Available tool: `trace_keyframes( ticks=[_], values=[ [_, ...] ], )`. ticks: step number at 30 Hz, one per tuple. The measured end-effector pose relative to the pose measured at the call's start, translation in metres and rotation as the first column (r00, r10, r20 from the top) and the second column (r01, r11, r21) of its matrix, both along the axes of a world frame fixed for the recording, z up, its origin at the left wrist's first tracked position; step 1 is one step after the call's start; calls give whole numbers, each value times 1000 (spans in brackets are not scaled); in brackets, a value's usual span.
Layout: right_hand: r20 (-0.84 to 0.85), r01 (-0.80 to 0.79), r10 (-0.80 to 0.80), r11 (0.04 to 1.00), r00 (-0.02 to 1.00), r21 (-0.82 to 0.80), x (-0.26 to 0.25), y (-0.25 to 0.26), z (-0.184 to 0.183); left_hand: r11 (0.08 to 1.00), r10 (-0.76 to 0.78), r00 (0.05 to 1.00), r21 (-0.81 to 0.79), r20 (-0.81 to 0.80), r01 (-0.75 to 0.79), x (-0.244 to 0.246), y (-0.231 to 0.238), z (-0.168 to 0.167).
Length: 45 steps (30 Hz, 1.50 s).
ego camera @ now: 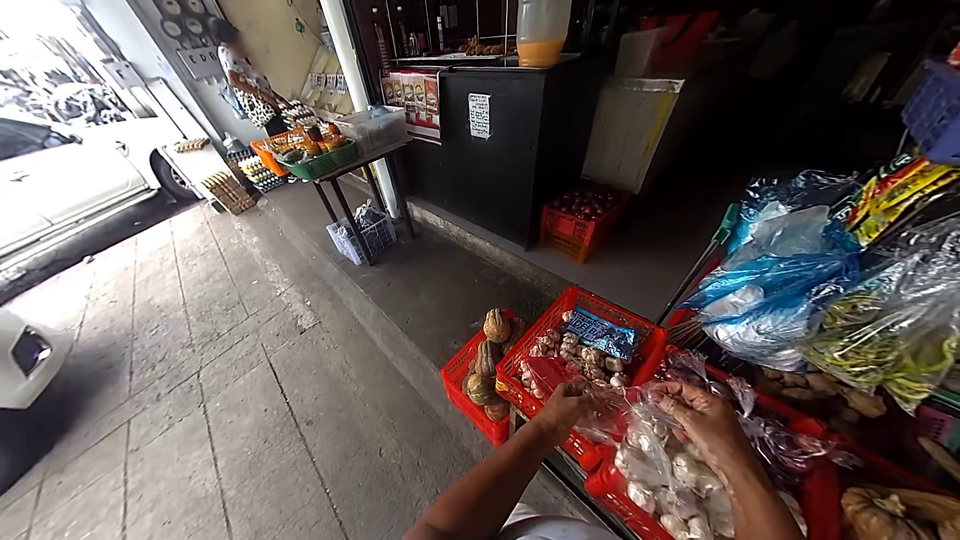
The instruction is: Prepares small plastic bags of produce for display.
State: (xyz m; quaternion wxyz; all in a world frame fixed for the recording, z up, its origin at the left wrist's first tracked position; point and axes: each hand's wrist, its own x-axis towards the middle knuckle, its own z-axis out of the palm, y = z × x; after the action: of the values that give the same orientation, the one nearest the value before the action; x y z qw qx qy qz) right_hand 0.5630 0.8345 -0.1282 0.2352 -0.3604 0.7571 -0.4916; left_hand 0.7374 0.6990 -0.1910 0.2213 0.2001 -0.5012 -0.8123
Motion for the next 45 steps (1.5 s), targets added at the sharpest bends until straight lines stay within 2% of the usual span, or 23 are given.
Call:
trace_keyframes(
  ticks=[3, 6, 8, 11, 14, 16, 18, 20, 23, 26, 29, 31, 33, 35, 37, 39, 43, 45],
  values=[
    [77, -133, 122, 979, 990, 152, -2, 3, -7, 989, 74, 995, 136, -71, -64, 4, -4, 8],
    [87, -216, 200, 943, 976, 254, 1, 0, -18, 983, 99, 990, 167, -101, -81, 4, -3, 14],
    [16, -195, 198, 942, 980, 272, 3, -2, -25, 987, 98, 992, 133, -84, -86, 3, -1, 12],
    [-32, -77, 83, 982, 996, 175, 4, -2, -25, 992, 81, 996, 98, -22, -78, 7, 2, 9],
    [72, 48, -53, 997, 996, 67, 3, 2, -19, 999, 40, 997, -34, 71, -38, 12, -1, -2],
    [170, 104, -106, 994, 980, 20, 5, 2, -16, 979, 12, 987, -201, 158, 21, 16, -2, -5],
    [214, 125, -128, 992, 969, 24, 8, 1, -15, 914, -19, 960, -383, 280, 130, 18, -3, -8],
    [200, 124, -134, 990, 971, 59, 11, -1, -14, 829, -39, 914, -497, 404, 255, 18, -5, -13],
    [108, 115, -121, 992, 987, 55, 8, -2, -16, 762, -51, 861, -537, 507, 361, 21, -9, -16],
    [56, 127, -126, 992, 990, -13, -2, 2, -18, 757, -68, 837, -518, 544, 398, 27, -15, -17],
    [72, 114, -111, 993, 991, -40, -9, 8, -15, 809, -64, 842, -466, 536, 358, 31, -22, -18],
    [77, 111, -107, 993, 991, -46, -11, 10, -17, 892, -67, 883, -369, 464, 262, 34, -27, -20],
    [100, 101, -100, 995, 990, -3, -14, 10, -16, 971, -37, 936, -211, 349, 116, 37, -27, -16],
    [107, 67, -74, 996, 991, 66, -17, 9, -17, 1000, 18, 968, 10, 250, -21, 39, -28, -7],
    [89, 4, -15, 992, 996, 128, -18, 8, -20, 974, 104, 981, 182, 165, -134, 38, -28, -2],
    [60, -44, 33, 981, 998, 189, -16, 5, -23, 940, 171, 980, 280, 102, -193, 36, -26, 3],
    [-1, -58, 60, 976, 998, 208, -11, -3, -29, 899, 247, 969, 372, 4, -231, 30, -27, 7],
    [37, -52, 46, 982, 998, 181, -10, -3, -27, 871, 313, 950, 404, -20, -279, 27, -27, 9]
  ],
)
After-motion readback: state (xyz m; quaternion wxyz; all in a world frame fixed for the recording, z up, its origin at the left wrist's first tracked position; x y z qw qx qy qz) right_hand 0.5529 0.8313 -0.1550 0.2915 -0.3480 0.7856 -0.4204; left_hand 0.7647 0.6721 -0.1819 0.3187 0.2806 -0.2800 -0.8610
